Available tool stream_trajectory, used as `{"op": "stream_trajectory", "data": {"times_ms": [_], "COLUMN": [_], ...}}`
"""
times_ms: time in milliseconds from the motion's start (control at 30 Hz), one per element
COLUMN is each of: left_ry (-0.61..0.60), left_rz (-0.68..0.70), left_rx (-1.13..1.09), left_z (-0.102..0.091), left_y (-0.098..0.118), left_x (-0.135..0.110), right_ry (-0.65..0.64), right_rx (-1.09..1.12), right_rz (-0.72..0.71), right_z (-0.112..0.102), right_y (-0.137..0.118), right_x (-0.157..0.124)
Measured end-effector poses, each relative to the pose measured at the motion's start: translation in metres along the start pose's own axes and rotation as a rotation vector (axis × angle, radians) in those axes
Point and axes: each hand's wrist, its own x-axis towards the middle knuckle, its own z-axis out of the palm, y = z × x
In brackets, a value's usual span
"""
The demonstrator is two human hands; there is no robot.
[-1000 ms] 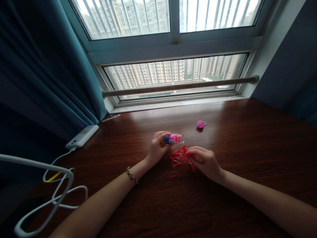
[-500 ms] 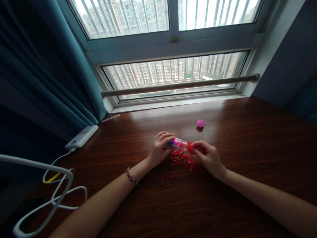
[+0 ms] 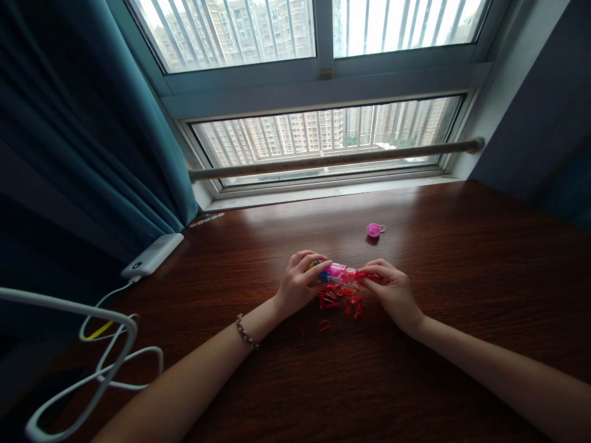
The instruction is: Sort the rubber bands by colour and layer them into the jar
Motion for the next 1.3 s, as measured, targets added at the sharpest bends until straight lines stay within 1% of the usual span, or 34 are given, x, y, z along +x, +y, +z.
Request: {"op": "stream_trajectory", "data": {"times_ms": [100,167,333,500,600,700,800,967,1033,1167,1300], "left_ry": [0.002,0.004,0.02,0.016,0.017,0.016,0.01,0.011,0.012,0.006,-0.024], "left_rz": [0.036,0.043,-0.001,-0.047,-0.058,-0.054,-0.026,0.018,0.041,0.089,0.161], "left_rx": [0.056,0.083,0.114,0.127,0.128,0.122,0.117,0.101,0.09,0.06,0.053], "left_z": [-0.002,-0.003,-0.001,0.001,0.001,0.001,0.0,-0.002,-0.003,-0.006,-0.007], "left_y": [0.004,0.005,0.004,0.002,0.001,0.001,0.003,0.005,0.006,0.007,0.01], "left_x": [-0.002,-0.002,-0.003,-0.004,-0.004,-0.004,-0.004,-0.005,-0.005,-0.005,-0.006], "right_ry": [0.006,0.023,0.002,-0.024,-0.035,0.004,0.023,0.035,0.021,-0.073,-0.113], "right_rx": [0.042,0.06,0.067,0.086,0.169,0.221,0.174,0.027,0.0,0.084,0.117], "right_rz": [0.084,0.105,0.091,0.04,0.092,0.119,0.115,0.129,0.125,0.191,0.233], "right_z": [0.0,0.0,0.0,0.0,0.001,0.001,0.001,-0.002,-0.002,-0.001,0.002], "right_y": [0.0,0.0,0.0,-0.002,-0.003,-0.003,-0.001,0.002,0.002,0.005,0.007], "right_x": [0.0,0.0,0.0,-0.001,-0.001,0.0,0.0,0.0,0.0,0.002,0.003]}}
